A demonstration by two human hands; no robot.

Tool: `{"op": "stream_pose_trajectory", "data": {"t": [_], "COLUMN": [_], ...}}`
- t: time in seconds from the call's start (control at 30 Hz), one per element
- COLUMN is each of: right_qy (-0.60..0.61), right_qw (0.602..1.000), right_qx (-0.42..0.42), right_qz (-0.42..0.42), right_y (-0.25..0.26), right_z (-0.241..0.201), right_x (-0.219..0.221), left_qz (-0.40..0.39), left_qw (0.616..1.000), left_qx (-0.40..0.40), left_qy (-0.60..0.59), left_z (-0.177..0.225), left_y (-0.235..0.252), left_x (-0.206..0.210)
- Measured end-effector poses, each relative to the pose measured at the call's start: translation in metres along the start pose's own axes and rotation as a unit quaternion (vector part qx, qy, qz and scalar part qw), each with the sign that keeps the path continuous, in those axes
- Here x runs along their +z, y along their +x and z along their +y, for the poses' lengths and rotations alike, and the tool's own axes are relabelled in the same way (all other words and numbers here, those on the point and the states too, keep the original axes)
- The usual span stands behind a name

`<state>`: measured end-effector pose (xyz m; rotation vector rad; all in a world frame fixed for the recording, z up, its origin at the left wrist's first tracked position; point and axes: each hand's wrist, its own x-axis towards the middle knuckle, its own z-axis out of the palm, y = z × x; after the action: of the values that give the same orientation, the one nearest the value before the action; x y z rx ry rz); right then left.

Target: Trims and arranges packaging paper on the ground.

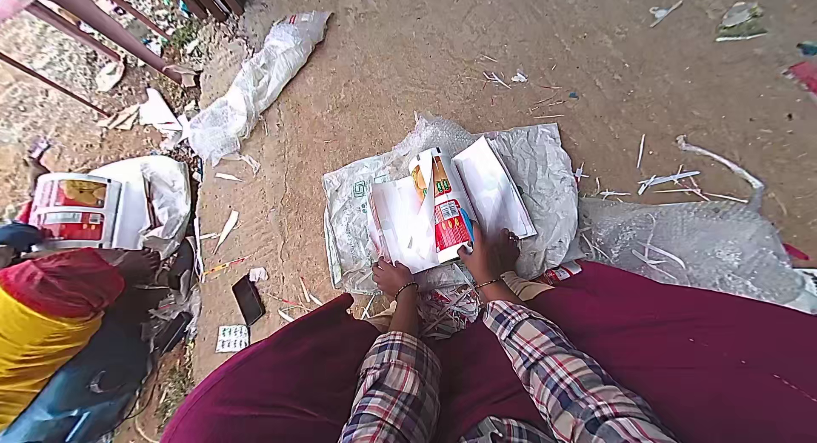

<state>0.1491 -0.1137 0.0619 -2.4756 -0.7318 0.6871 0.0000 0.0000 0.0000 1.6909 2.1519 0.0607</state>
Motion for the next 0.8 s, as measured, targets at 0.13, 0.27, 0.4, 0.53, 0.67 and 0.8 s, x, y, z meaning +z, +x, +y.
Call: {"op": "stream_pose_trajectory", "data": {"t": [0.13, 0.27, 0.4, 0.53, 0.67, 0.8], "right_qy": [-0.028, 0.003, -0.078, -0.134, -0.022, 0.016], "right_qw": [0.999, 0.996, 0.985, 0.975, 0.976, 0.978], "right_qx": [-0.016, -0.023, -0.019, -0.06, -0.14, -0.166], "right_qz": [0.033, 0.085, 0.152, 0.167, 0.163, 0.127], "right_y": [-0.003, -0.002, 0.003, 0.004, 0.002, -0.002], "right_z": [-0.007, -0.004, 0.003, 0.012, 0.02, 0.017], "right_x": [0.009, 0.01, 0.002, 0.005, 0.023, 0.02], "left_qz": [-0.043, -0.222, -0.216, -0.205, -0.199, -0.203], "left_qw": [0.963, 0.95, 0.959, 0.963, 0.957, 0.953], "left_qx": [0.234, 0.17, 0.172, 0.161, 0.158, 0.136], "left_qy": [-0.126, -0.141, -0.062, -0.072, -0.142, -0.178], "left_z": [0.047, 0.088, 0.084, 0.073, 0.069, 0.067], "left_y": [-0.009, -0.011, -0.008, -0.002, -0.005, -0.005], "left_x": [-0.009, -0.011, -0.02, -0.026, -0.019, -0.016]}}
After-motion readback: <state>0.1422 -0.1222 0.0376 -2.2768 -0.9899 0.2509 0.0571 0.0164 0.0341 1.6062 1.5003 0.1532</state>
